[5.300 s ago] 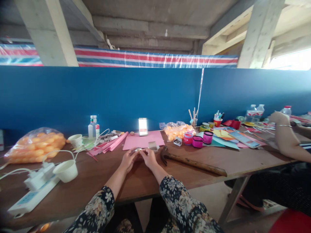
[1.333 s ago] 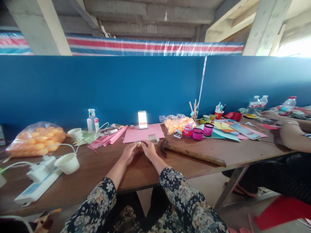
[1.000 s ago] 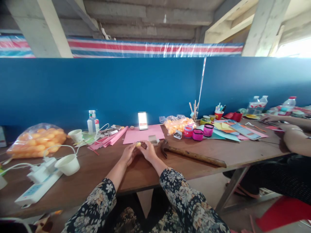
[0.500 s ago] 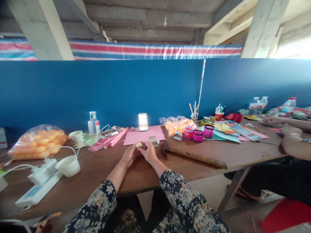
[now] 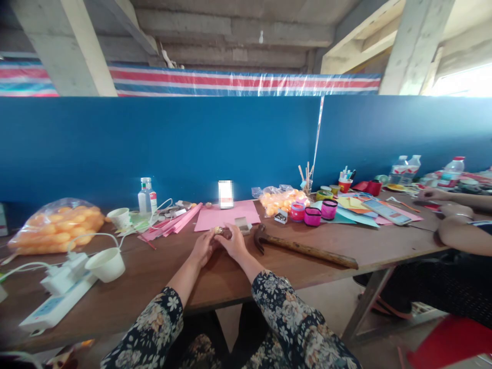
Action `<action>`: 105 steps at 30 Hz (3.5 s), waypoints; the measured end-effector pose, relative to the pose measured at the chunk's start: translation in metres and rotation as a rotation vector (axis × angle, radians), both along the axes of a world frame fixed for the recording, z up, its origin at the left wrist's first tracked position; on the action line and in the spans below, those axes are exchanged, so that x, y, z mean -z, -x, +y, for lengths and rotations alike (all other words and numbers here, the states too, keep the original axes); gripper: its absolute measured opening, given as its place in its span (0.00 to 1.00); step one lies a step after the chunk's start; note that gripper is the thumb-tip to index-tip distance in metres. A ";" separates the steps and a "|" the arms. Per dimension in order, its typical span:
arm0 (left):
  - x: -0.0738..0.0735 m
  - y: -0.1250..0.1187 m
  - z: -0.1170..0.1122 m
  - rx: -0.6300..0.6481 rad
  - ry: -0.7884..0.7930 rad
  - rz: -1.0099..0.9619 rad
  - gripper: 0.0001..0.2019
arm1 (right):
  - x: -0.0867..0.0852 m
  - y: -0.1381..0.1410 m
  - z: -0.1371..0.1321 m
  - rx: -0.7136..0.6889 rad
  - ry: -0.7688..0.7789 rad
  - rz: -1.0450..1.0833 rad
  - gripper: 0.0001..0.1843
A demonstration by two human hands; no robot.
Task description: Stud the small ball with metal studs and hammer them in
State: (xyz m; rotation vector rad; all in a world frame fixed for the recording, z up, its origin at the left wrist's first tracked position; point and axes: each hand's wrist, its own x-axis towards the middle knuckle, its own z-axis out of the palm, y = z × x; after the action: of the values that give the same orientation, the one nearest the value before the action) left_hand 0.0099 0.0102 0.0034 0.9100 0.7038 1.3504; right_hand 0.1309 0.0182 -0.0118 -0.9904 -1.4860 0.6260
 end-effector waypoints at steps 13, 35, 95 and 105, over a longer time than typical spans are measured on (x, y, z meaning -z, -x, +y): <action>0.001 0.000 0.001 -0.037 0.049 -0.095 0.14 | -0.083 -0.069 0.025 0.118 0.213 -0.640 0.10; 0.005 0.001 0.003 -0.033 0.017 -0.051 0.16 | -0.075 -0.030 0.051 0.132 0.407 -1.348 0.10; 0.003 0.001 0.002 -0.027 0.035 -0.067 0.15 | -0.089 -0.026 0.030 0.035 0.412 -1.471 0.17; 0.000 0.002 0.001 -0.027 0.043 -0.102 0.16 | -0.091 -0.037 0.023 0.137 0.290 -1.092 0.10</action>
State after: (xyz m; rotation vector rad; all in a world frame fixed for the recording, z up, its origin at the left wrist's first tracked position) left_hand 0.0079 0.0107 0.0038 0.7939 0.6660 1.3904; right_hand 0.1674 0.0416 0.0792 -1.8029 -2.2601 0.1640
